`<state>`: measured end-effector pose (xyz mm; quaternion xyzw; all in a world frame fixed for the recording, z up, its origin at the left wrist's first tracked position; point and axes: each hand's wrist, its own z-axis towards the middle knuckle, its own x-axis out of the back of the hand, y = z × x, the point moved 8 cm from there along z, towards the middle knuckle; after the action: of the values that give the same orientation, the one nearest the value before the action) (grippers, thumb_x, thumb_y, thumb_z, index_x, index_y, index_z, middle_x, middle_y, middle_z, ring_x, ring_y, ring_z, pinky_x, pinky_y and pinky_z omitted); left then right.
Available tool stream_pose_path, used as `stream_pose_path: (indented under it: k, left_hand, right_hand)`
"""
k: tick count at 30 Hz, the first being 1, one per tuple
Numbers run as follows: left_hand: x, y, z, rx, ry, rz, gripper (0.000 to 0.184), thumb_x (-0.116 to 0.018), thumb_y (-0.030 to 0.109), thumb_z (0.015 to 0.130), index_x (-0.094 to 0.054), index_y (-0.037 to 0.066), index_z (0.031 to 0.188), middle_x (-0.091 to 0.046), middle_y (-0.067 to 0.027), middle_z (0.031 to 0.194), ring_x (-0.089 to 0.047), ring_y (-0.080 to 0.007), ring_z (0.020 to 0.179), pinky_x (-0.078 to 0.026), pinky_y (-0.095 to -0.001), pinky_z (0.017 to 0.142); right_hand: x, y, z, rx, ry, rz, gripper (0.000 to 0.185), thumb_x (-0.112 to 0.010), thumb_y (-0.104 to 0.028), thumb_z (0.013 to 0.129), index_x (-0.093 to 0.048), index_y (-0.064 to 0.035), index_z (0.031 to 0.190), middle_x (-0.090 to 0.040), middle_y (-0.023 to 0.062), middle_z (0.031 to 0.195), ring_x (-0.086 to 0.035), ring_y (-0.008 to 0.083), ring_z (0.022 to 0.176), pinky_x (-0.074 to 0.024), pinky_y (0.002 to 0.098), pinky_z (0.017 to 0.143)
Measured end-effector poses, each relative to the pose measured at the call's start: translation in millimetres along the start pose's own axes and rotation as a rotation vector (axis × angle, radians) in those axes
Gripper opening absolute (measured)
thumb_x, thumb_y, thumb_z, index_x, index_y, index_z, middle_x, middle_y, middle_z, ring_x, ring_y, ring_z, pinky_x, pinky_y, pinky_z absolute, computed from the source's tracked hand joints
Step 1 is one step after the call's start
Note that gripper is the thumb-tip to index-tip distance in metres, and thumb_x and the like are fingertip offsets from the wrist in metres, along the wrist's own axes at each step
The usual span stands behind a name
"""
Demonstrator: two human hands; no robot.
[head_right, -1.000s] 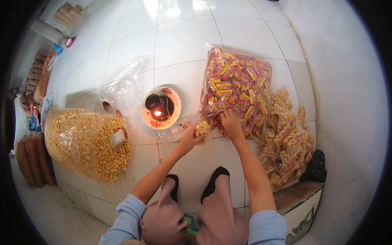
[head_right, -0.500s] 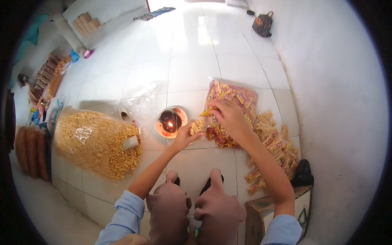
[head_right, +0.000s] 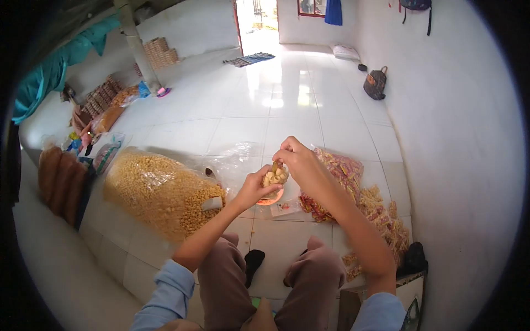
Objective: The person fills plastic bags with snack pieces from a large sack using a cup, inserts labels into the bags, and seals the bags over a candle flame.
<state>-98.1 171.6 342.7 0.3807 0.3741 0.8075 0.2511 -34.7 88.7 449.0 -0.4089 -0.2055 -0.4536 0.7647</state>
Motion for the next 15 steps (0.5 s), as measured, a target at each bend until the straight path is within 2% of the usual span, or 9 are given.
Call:
stream_pose_path:
  k: [2,5,7,8,10,15]
  left_hand:
    - [8.7,-0.4,-7.2,0.036,0.022,-0.010,0.045,-0.069,0.026,0.073,-0.049,0.005,0.107,-0.060,-0.0119,0.076,-0.060,-0.0213,0.067,-0.046,-0.0287,0.063]
    - [21.9,0.2,-19.3,0.055,0.127,-0.025,0.046,-0.069,0.026,0.072,-0.049,0.004,0.107,-0.060,-0.0121,0.077,-0.060,-0.0210,0.067,-0.046,-0.0288,0.062]
    - [26.9,-8.3,-25.8,0.017,0.197,-0.021,0.046,-0.070,0.026,0.072,-0.050,0.004,0.106,-0.060,-0.0119,0.077,-0.059,-0.0196,0.067,-0.046,-0.0287,0.061]
    - [27.1,-14.4,-30.2,0.021,0.201,-0.024,0.046,-0.070,0.026,0.072,-0.050,0.004,0.106,-0.060,-0.0119,0.077,-0.059,-0.0196,0.067,-0.046,-0.0287,0.061]
    - [29.3,-16.9,-35.6,0.055,0.186,-0.002,0.044,-0.069,0.025,0.072,-0.050,0.003,0.105,-0.060,-0.0109,0.077,-0.058,-0.0189,0.067,-0.045,-0.0289,0.062]
    - [35.2,-26.8,-42.7,0.097,0.150,-0.111,0.042,-0.069,0.023,0.073,-0.050,0.003,0.104,-0.060,-0.0101,0.079,-0.058,-0.0181,0.069,-0.045,-0.0288,0.063]
  right_hand:
    - [-4.5,-7.9,7.9,-0.011,-0.007,0.027,0.008,-0.054,-0.003,0.076,-0.057,-0.0009,0.083,-0.053,0.0101,0.079,-0.052,0.0258,0.070,-0.0448,0.0334,0.067]
    - [-8.7,-29.8,18.0,0.124,0.030,-0.147,0.006,-0.055,-0.003,0.074,-0.057,-0.0005,0.079,-0.053,0.0085,0.077,-0.052,0.0240,0.074,-0.0455,0.0325,0.065]
    - [-18.5,-30.9,22.7,-0.001,-0.078,-0.127,0.005,-0.057,-0.004,0.073,-0.054,-0.0008,0.076,-0.054,0.0091,0.075,-0.052,0.0249,0.074,-0.0440,0.0342,0.066]
    - [-24.5,-29.7,24.4,0.000,-0.084,-0.127,0.005,-0.057,-0.004,0.073,-0.054,-0.0008,0.076,-0.054,0.0091,0.075,-0.052,0.0249,0.074,-0.0440,0.0342,0.066]
    - [-46.1,-33.2,26.0,0.155,-0.166,-0.250,0.006,-0.058,-0.006,0.071,-0.054,-0.0015,0.072,-0.054,0.0093,0.071,-0.052,0.0242,0.073,-0.0443,0.0340,0.066]
    - [-69.4,-26.1,32.7,0.102,-0.253,-0.225,0.006,-0.058,-0.006,0.072,-0.056,-0.0018,0.070,-0.054,0.0101,0.070,-0.053,0.0244,0.074,-0.0448,0.0340,0.066]
